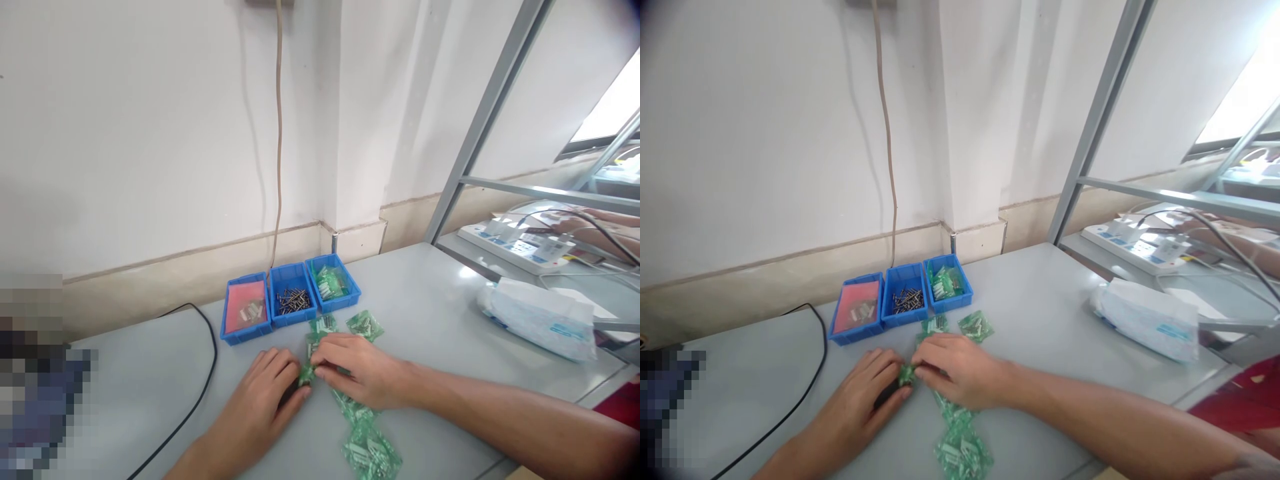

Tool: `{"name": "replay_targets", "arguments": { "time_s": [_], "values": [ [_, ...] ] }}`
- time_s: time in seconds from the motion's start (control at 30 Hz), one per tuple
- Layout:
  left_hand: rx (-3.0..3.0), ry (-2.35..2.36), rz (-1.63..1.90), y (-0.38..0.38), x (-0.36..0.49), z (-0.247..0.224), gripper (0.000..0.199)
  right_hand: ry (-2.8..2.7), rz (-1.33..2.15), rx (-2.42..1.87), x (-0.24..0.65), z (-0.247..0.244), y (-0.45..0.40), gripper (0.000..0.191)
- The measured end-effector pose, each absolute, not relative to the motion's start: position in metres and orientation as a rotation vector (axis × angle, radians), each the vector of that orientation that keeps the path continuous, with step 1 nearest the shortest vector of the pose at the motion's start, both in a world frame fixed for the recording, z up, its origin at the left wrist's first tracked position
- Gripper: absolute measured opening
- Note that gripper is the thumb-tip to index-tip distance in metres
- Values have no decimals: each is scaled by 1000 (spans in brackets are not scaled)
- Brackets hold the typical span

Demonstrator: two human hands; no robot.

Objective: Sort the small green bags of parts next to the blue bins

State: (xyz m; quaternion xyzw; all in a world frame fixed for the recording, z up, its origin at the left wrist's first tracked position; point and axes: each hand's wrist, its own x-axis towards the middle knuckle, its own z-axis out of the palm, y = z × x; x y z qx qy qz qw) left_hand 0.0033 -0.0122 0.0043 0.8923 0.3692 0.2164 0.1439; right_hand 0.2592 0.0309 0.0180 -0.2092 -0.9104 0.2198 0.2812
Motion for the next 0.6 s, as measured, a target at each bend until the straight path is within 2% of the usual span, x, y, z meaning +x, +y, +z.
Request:
{"name": "replay_targets", "arguments": {
  "time_s": [0.27,0.47,0.6],
  "values": [
    [2592,1084,663,-11,4,4,14,-2403,619,-667,261,24,28,10],
    [2595,1083,639,-10,4,2,16,-2401,675,-677,263,24,28,18],
    [2599,1076,652,-11,3,1,15,-2381,666,-641,262,21,28,14]
  ]
}}
